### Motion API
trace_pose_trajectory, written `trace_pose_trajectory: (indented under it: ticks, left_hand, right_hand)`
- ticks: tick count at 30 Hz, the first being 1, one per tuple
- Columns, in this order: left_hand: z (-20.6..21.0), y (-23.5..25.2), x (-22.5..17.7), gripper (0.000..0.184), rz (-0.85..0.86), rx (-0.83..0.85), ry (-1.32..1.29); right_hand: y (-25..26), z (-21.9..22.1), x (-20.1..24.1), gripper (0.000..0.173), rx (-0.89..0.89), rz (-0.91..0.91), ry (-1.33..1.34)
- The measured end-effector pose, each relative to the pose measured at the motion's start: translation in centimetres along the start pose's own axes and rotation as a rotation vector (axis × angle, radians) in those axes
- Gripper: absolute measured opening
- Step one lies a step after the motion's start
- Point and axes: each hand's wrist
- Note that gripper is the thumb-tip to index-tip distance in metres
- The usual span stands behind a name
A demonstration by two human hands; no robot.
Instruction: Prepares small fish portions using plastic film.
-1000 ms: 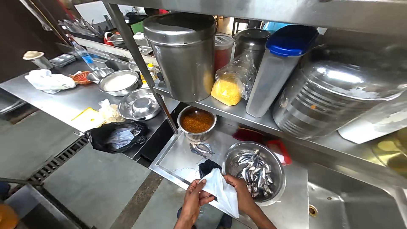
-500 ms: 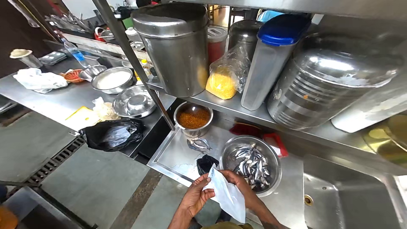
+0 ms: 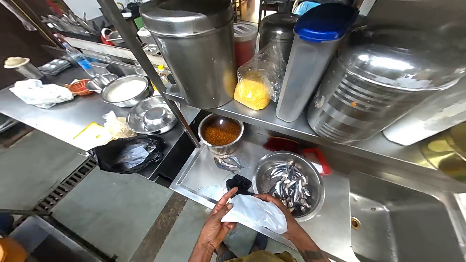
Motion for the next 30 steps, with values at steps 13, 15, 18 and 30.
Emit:
trace_pose_trajectory:
  ticks: [13,15,18,30]
  left_hand:
    - [-4.7,1.4,6.4,0.097,0.018,0.118,-0.113]
    - [-3.3,2.5,6.6,0.080,0.036,0.054,-0.185]
    - [-1.6,4.0,5.7,0.045,0.097,-0.189,-0.230]
    - [-1.6,4.3,2.8,0.022,0.104,-0.454,0.150]
  right_hand:
    - [-0.3,2.2,1.7,0.028,-0.451,0.267,0.756]
    - [-0.2,2.2,0.9,0.022,-0.423,0.259,0.836]
    - [0.0,2.2,0.1,0.016,-0.434,0.272,0.780]
    - [1.4,-0.8,0.1,0.032,-0.206,-0.075,-0.864]
Point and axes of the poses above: each hand's wrist, its own y-axis towards the middle knuckle, its own z-axis out of the palm, x = y × z, and after that the axes turned 8 degrees about -z, right-handed
